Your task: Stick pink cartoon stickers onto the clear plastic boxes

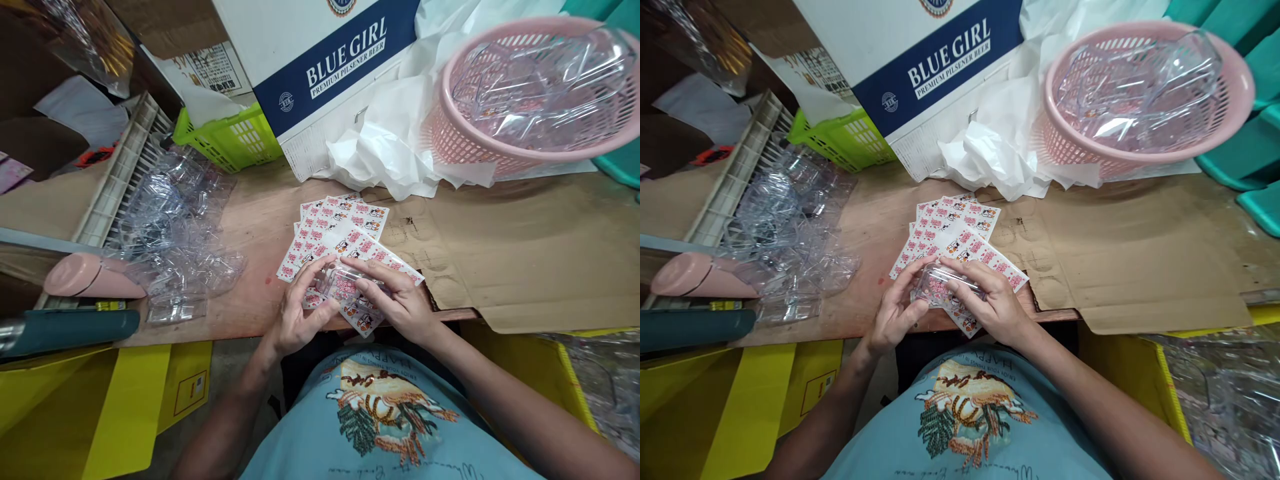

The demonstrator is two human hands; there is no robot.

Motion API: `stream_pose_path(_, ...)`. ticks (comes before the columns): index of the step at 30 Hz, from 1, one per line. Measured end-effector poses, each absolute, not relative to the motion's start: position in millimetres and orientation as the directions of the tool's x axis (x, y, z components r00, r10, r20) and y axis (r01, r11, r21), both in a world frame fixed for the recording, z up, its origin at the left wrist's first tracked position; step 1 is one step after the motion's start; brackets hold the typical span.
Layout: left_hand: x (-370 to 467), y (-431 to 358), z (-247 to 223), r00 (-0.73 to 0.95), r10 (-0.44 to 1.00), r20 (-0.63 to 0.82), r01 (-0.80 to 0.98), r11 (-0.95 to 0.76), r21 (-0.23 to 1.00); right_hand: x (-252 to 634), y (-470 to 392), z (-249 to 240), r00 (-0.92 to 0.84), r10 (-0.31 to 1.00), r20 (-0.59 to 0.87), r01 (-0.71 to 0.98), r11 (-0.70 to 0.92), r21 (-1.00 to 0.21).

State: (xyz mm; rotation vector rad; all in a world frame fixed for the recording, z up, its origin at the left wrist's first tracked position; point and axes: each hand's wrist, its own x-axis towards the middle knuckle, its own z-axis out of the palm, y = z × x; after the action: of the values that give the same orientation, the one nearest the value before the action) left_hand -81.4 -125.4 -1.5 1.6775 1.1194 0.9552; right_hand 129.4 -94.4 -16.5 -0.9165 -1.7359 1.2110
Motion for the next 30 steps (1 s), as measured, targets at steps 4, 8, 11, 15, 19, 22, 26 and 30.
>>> stream_pose_path(4,-88.4,-113.7,3.3,0.426,0.882,0.203,0.448,-0.401,0.799,130.2,-84.4,-13.7,-0.481,0.843,0.239,0.08,0.314,-0.946)
stream_pose_path(8,-84.4,-108.9,-9.1,0.295,0.887,0.355,0.624,-0.46,0.632,128.5,-84.6,-9.7,-0.338,0.836,0.432,0.301,0.531,-0.792)
stream_pose_path(11,-80.2,-111.4,-18.2,0.262,0.889,0.375,0.729,-0.437,0.527,123.4,-93.9,-2.4,-0.295,0.753,0.587,0.366,0.657,-0.659)
stream_pose_path(15,-77.4,-115.7,-20.8,0.29,0.896,0.337,0.788,-0.423,0.447,113.0,-106.0,1.7,-0.287,0.7,0.653,0.309,0.713,-0.629)
stream_pose_path(19,-74.2,-117.9,-18.7,0.291,0.902,0.32,0.823,-0.406,0.396,109.1,-110.8,-1.3,-0.244,0.728,0.641,0.308,0.685,-0.661)
stream_pose_path(22,-70.6,-118.5,-16.9,0.274,0.913,0.303,0.849,-0.378,0.369,110.0,-112.6,-1.3,-0.243,0.714,0.656,0.331,0.697,-0.636)
stream_pose_path(26,-67.9,-118.4,-15.5,0.274,0.915,0.296,0.864,-0.37,0.343,107.6,-116.3,2.7,-0.321,0.66,0.68,0.405,0.744,-0.531)
stream_pose_path(30,-68.2,-118.8,-14.6,0.296,0.91,0.291,0.856,-0.388,0.343,99.7,-119.0,5.3,-0.376,0.671,0.639,0.453,0.735,-0.505)
